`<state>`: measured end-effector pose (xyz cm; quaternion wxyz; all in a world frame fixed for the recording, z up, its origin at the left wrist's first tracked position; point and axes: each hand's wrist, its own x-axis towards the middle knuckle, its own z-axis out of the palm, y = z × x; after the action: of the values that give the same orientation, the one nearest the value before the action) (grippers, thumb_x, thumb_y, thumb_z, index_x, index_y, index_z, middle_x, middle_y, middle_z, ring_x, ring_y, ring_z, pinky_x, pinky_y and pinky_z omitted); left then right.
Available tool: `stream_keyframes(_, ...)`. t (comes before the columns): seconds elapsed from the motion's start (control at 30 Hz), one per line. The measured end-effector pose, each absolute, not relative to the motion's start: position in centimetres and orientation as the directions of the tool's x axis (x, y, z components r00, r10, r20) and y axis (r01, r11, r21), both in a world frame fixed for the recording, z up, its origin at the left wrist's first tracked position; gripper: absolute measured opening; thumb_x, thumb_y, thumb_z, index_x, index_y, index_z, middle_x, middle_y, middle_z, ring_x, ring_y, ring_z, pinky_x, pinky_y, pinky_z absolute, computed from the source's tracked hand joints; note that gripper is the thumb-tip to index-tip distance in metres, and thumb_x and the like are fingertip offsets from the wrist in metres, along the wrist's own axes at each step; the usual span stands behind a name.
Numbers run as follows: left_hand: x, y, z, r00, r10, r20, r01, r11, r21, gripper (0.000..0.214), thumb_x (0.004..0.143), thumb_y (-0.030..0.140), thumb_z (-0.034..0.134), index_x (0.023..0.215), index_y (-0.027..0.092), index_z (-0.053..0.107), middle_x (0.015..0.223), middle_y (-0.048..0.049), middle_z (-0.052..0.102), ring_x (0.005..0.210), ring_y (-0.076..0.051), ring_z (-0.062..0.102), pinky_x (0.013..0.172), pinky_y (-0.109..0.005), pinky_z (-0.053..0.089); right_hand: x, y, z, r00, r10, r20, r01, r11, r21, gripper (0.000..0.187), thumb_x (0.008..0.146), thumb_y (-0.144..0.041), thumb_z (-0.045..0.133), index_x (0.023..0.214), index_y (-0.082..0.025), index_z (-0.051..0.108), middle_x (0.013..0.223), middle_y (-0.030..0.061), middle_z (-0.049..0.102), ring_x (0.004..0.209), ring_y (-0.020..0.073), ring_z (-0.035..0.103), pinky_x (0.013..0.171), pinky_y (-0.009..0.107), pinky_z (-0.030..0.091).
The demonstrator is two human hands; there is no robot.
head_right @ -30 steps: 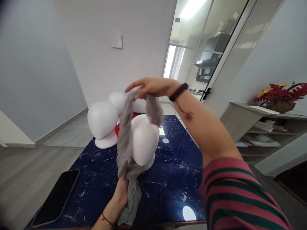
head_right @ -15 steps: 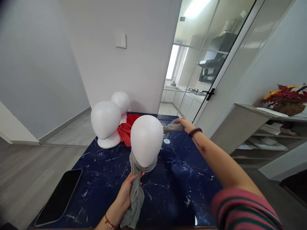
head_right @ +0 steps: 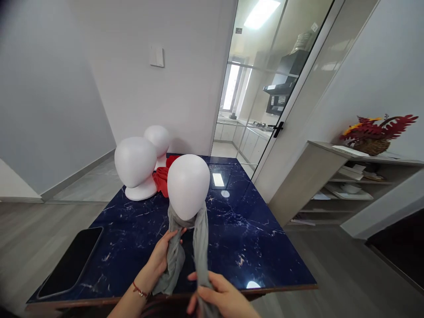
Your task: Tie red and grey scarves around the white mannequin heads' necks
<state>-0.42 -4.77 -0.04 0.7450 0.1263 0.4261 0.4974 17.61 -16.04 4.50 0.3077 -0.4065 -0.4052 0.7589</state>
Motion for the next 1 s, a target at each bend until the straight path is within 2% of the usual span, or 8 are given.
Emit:
stream_keyframes(0.1,-0.8,-5.4,0.4,0.207,0.867,-0.454,-0.613,0.477,0.63,0.023,0.072,0.014,0.062,0.096,0.014,0.061,0.075,-0.0044,0.07,0.051,-0.012,0.06,0.049,-0.021,0.048,12.4,-15.1,2.9,-0.397,0.876,-0.275,-0.314,-0.411,-0.856,0.038,0.083,-0.047,0.053,0.101,-0.014,0.056,0.077,0.0068,0.066,0.056,0.0104,0.058,0.055,0.021,0.041)
stream_keyframes(0.2,-1.8,-6.7,1.1,0.285,0.861,-0.421,-0.499,0.509,0.702,0.014,0.074,0.02,0.061,0.085,0.012,0.064,0.056,-0.002,0.064,0.039,-0.012,0.054,0.044,-0.023,0.044,10.2,-13.5,2.5,-0.287,0.931,-0.226,-0.326,-0.317,-0.89,0.038,0.083,-0.051,0.052,0.09,-0.013,0.056,0.072,0.0043,0.064,0.056,0.0115,0.056,0.056,0.023,0.042)
stream_keyframes(0.33,-3.9,-8.8,2.5,0.378,0.847,-0.373,-0.351,0.504,0.789,0.016,0.073,0.024,0.064,0.065,0.011,0.064,0.051,-0.0036,0.062,0.043,-0.013,0.056,0.05,-0.023,0.045,10.4,-12.3,2.5,-0.239,0.961,-0.14,-0.175,-0.184,-0.967,0.043,0.084,-0.054,0.048,0.083,-0.013,0.06,0.073,0.0034,0.061,0.065,0.0137,0.055,0.065,0.026,0.043)
stream_keyframes(0.43,-5.4,-10.0,3.5,0.326,0.847,-0.42,-0.363,0.522,0.772,0.016,0.073,0.027,0.067,0.072,0.01,0.066,0.067,-0.0067,0.069,0.059,-0.016,0.063,0.06,-0.023,0.047,10.5,-12.4,2.2,-0.171,0.985,0.0,0.026,0.005,-1.0,0.039,0.085,-0.051,0.048,0.082,-0.014,0.063,0.085,0.0041,0.06,0.08,0.0155,0.054,0.074,0.025,0.041)
stream_keyframes(0.67,-6.7,-10.6,2.9,0.388,0.756,-0.528,-0.502,0.653,0.567,0.026,0.081,0.031,0.058,0.09,0.009,0.068,0.076,-0.0091,0.071,0.075,-0.021,0.067,0.073,-0.028,0.05,9.4,-12.8,1.3,-0.098,0.99,0.099,0.282,0.123,-0.951,0.034,0.087,-0.041,0.047,0.067,-0.015,0.055,0.061,-0.0024,0.049,0.058,0.0102,0.039,0.055,0.022,0.031)
stream_keyframes(0.77,-6.6,-10.2,2.2,0.437,0.74,-0.511,-0.499,0.672,0.547,0.024,0.081,0.027,0.056,0.089,0.009,0.068,0.072,-0.0078,0.071,0.07,-0.02,0.067,0.071,-0.027,0.049,8.8,-12.1,0.8,-0.115,0.99,0.085,0.176,0.105,-0.979,0.021,0.083,-0.033,0.053,0.075,-0.015,0.06,0.068,0.0004,0.057,0.064,0.0128,0.048,0.061,0.023,0.037)
stream_keyframes(0.87,-6.3,-9.8,1.9,0.496,0.706,-0.505,-0.422,0.705,0.57,0.023,0.079,0.028,0.058,0.083,0.008,0.07,0.07,-0.0075,0.07,0.062,-0.017,0.064,0.066,-0.026,0.048,8.4,-11.2,0.2,-0.175,0.985,-0.012,-0.117,-0.033,-0.993,0.017,0.078,-0.031,0.057,0.083,-0.016,0.064,0.075,0.003,0.063,0.072,0.0172,0.056,0.068,0.027,0.043)
stream_keyframes(1.0,-6.0,-9.5,2.8,0.533,0.737,-0.415,-0.199,0.586,0.786,0.029,0.079,0.035,0.06,0.088,0.011,0.071,0.085,-0.0093,0.071,0.073,-0.019,0.064,0.072,-0.027,0.047,8.8,-10.5,0.0,-0.263,0.932,-0.248,-0.485,-0.35,-0.801,0.034,0.082,-0.044,0.05,0.091,-0.014,0.065,0.077,0.0072,0.066,0.076,0.0203,0.061,0.069,0.031,0.047)
